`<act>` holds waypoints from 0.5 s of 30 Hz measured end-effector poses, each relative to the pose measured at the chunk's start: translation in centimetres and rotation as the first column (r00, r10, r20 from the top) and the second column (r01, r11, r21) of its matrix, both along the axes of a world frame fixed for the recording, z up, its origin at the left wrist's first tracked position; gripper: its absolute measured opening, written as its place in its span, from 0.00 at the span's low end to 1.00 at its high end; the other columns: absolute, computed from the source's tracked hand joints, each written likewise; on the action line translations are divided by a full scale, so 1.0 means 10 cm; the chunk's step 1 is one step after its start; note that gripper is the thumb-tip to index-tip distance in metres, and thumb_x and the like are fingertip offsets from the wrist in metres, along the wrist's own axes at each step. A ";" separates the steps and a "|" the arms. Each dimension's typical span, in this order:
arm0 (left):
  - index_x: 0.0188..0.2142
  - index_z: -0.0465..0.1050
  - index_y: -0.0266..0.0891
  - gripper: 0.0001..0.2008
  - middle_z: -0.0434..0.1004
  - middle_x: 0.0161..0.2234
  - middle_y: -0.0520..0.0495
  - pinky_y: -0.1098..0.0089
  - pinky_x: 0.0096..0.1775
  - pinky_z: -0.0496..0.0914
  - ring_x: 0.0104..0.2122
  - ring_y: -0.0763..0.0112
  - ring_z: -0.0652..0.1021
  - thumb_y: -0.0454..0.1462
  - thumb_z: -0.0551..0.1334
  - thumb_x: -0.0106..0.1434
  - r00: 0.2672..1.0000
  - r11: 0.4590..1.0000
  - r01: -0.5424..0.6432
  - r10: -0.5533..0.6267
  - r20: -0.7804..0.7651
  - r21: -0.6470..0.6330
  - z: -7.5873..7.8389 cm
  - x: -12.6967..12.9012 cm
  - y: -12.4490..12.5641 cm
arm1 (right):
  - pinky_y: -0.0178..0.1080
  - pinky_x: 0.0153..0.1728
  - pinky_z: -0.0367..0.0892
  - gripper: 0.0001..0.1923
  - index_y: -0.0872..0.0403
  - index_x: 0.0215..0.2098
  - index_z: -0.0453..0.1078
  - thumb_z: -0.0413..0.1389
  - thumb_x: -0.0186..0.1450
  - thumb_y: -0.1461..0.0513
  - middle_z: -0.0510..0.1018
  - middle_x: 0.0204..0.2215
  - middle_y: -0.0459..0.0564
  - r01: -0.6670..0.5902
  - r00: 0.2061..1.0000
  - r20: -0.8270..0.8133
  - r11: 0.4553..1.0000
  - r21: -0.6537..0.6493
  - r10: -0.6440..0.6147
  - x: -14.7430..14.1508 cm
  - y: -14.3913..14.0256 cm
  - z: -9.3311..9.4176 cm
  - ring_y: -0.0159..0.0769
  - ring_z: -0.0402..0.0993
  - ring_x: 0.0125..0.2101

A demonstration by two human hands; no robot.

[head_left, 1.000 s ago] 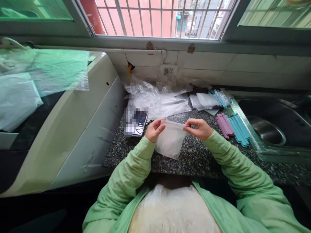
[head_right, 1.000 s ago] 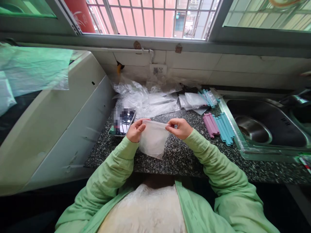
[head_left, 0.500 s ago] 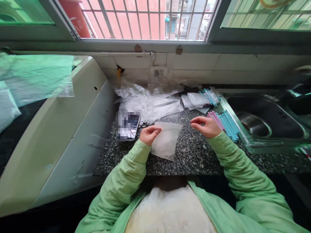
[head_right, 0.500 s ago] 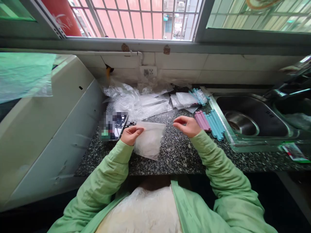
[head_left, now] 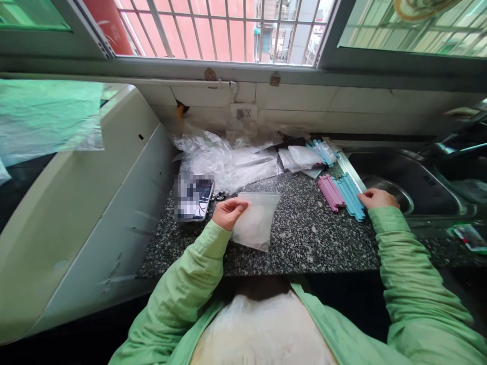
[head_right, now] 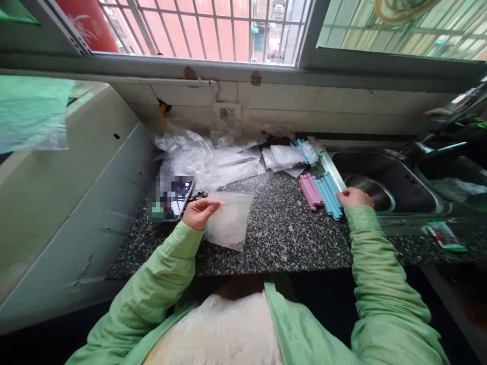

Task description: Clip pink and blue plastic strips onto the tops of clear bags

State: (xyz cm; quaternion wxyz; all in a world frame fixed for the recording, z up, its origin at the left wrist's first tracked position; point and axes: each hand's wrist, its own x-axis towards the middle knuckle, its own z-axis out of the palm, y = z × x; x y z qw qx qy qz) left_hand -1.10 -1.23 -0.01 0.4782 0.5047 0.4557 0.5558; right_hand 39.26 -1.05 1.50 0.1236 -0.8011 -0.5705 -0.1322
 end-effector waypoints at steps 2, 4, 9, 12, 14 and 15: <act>0.20 0.76 0.36 0.15 0.77 0.21 0.46 0.70 0.28 0.69 0.23 0.71 0.74 0.47 0.68 0.39 1.000 1.000 -0.006 0.006 0.003 0.009 0.01 0.01 -0.01 | 0.37 0.23 0.53 0.14 0.57 0.26 0.72 0.51 0.57 0.55 0.74 0.22 0.58 -0.011 0.999 0.037 0.999 0.034 0.009 0.03 0.02 -0.04 0.33 0.58 0.18; 0.20 0.76 0.36 0.16 0.76 0.21 0.46 0.70 0.28 0.69 0.23 0.71 0.74 0.48 0.68 0.40 1.000 1.000 0.003 -0.003 0.005 0.019 0.03 0.02 -0.01 | 0.37 0.21 0.52 0.14 0.56 0.24 0.72 0.51 0.57 0.55 0.72 0.19 0.56 -0.033 0.997 0.065 0.998 0.061 0.029 0.07 0.04 -0.05 0.30 0.54 0.16; 0.20 0.76 0.37 0.15 0.75 0.20 0.47 0.71 0.28 0.68 0.23 0.72 0.73 0.48 0.67 0.43 0.999 0.995 0.029 -0.027 -0.021 0.097 0.01 0.02 -0.01 | 0.38 0.19 0.47 0.15 0.54 0.16 0.70 0.57 0.51 0.52 0.63 0.11 0.49 -0.045 0.999 -0.011 0.997 -0.066 0.044 0.19 0.19 0.06 0.25 0.45 0.13; 0.22 0.76 0.37 0.13 0.74 0.21 0.48 0.71 0.28 0.68 0.23 0.73 0.72 0.45 0.65 0.48 0.995 0.982 0.056 -0.040 -0.091 0.181 -0.03 0.00 0.00 | 0.39 0.19 0.46 0.15 0.54 0.15 0.70 0.58 0.49 0.52 0.64 0.11 0.51 0.025 0.998 -0.059 0.978 -0.209 -0.038 0.23 0.25 0.11 0.26 0.48 0.13; 0.23 0.77 0.37 0.11 0.74 0.22 0.47 0.72 0.28 0.67 0.24 0.73 0.72 0.44 0.64 0.50 0.990 0.971 0.066 -0.035 -0.137 0.229 -0.07 -0.01 0.01 | 0.39 0.20 0.46 0.14 0.55 0.15 0.71 0.57 0.50 0.53 0.65 0.12 0.54 0.004 0.998 -0.060 0.970 -0.243 -0.020 0.25 0.24 0.11 0.29 0.52 0.14; 0.24 0.77 0.37 0.11 0.74 0.22 0.47 0.71 0.29 0.68 0.25 0.73 0.72 0.44 0.63 0.51 0.988 0.968 0.065 -0.028 -0.152 0.244 -0.08 -0.02 0.02 | 0.39 0.20 0.47 0.13 0.56 0.16 0.71 0.57 0.50 0.54 0.66 0.13 0.55 -0.048 0.998 -0.055 0.976 -0.212 0.037 0.25 0.23 0.10 0.31 0.54 0.14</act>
